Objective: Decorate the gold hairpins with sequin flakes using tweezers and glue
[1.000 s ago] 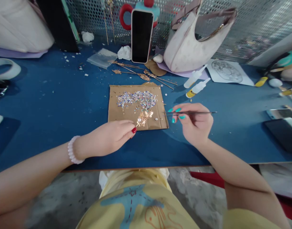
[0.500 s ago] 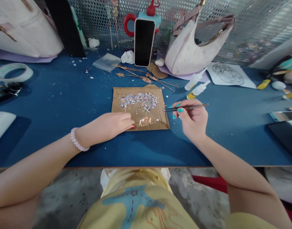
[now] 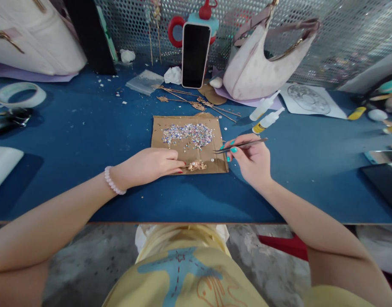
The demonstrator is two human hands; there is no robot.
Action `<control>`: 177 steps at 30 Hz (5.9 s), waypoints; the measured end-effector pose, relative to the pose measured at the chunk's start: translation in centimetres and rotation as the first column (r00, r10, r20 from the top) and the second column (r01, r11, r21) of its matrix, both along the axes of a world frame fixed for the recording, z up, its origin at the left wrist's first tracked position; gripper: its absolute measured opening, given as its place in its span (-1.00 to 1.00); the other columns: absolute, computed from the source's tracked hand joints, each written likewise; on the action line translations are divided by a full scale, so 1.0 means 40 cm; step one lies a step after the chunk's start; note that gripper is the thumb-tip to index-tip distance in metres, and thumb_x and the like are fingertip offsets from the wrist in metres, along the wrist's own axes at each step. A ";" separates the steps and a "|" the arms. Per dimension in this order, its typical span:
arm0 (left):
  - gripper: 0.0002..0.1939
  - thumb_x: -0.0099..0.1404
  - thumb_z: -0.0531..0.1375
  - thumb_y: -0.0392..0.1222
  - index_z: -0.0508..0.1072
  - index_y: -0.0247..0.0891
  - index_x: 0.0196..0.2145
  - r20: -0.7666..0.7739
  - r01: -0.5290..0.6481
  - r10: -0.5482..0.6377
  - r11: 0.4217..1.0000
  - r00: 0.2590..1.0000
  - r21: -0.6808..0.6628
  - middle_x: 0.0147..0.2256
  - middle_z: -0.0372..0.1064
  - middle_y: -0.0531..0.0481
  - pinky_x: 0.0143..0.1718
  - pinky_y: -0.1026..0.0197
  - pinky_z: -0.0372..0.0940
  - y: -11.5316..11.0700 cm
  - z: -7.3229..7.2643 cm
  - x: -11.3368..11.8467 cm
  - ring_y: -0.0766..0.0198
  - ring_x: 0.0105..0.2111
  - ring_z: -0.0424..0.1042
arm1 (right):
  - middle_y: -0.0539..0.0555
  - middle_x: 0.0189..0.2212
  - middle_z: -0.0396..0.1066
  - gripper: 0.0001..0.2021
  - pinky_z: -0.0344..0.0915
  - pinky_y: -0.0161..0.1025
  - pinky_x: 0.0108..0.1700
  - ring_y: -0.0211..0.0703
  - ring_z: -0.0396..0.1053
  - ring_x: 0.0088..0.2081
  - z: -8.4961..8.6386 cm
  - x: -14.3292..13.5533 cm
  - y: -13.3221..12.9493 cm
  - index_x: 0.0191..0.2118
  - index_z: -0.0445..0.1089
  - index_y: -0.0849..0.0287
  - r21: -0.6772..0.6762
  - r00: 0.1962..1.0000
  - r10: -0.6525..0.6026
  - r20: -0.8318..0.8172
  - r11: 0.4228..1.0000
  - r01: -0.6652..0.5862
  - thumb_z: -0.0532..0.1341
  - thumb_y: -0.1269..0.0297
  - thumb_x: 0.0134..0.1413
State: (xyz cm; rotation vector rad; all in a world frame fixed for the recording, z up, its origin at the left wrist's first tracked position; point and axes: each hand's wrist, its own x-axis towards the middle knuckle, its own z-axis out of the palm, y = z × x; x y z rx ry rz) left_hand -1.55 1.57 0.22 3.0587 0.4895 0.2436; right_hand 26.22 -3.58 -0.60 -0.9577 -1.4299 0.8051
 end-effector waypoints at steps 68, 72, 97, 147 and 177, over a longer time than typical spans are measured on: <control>-0.74 0.44 0.02 -0.11 0.50 -0.17 -0.16 0.108 -0.052 0.044 0.996 0.993 0.073 -0.31 0.39 0.03 -0.40 0.26 0.11 -0.011 -0.019 0.024 0.33 -0.36 0.36 | 0.02 -0.36 0.52 -0.91 0.38 -0.33 -0.28 -0.25 0.47 -0.34 -0.038 -0.044 -0.016 -0.31 0.43 0.14 0.076 0.835 0.051 0.549 0.991 -0.111 0.17 0.37 0.16; -0.73 0.44 0.02 -0.11 0.50 -0.17 -0.18 0.115 -0.055 0.046 0.996 0.992 0.071 -0.33 0.38 0.04 -0.41 0.25 0.11 -0.011 -0.018 0.022 0.34 -0.37 0.35 | 0.03 -0.35 0.52 -0.91 0.38 -0.33 -0.28 -0.25 0.47 -0.34 -0.038 -0.043 -0.016 -0.31 0.43 0.14 0.075 0.828 0.053 0.558 0.991 -0.114 0.17 0.37 0.17; -0.71 0.45 0.01 -0.09 0.51 -0.18 -0.21 0.132 -0.066 0.059 0.997 0.989 0.043 -0.34 0.38 0.04 -0.42 0.27 0.12 -0.015 -0.015 0.025 0.36 -0.39 0.34 | 0.03 -0.35 0.52 -0.90 0.39 -0.32 -0.28 -0.25 0.47 -0.34 -0.038 -0.043 -0.018 -0.32 0.43 0.13 0.056 0.834 0.052 0.550 0.994 -0.099 0.16 0.34 0.17; -0.69 0.45 0.00 -0.09 0.51 -0.20 -0.20 0.131 -0.070 0.065 0.997 0.989 0.032 -0.34 0.40 0.03 -0.42 0.27 0.13 -0.015 -0.012 0.028 0.36 -0.38 0.37 | 0.04 -0.37 0.52 -0.90 0.41 -0.31 -0.30 -0.24 0.47 -0.35 -0.033 -0.045 -0.019 -0.33 0.42 0.13 0.048 0.834 0.051 0.550 0.995 -0.092 0.15 0.36 0.15; -0.70 0.45 0.00 -0.07 0.50 -0.20 -0.16 0.135 -0.098 0.105 0.994 0.985 -0.058 -0.31 0.40 0.04 -0.39 0.28 0.16 -0.016 -0.015 0.028 0.36 -0.35 0.40 | 0.03 -0.37 0.50 -0.90 0.38 -0.35 -0.30 -0.26 0.47 -0.34 -0.037 -0.045 -0.015 -0.32 0.40 0.15 0.125 0.821 0.041 0.569 0.983 -0.135 0.14 0.40 0.17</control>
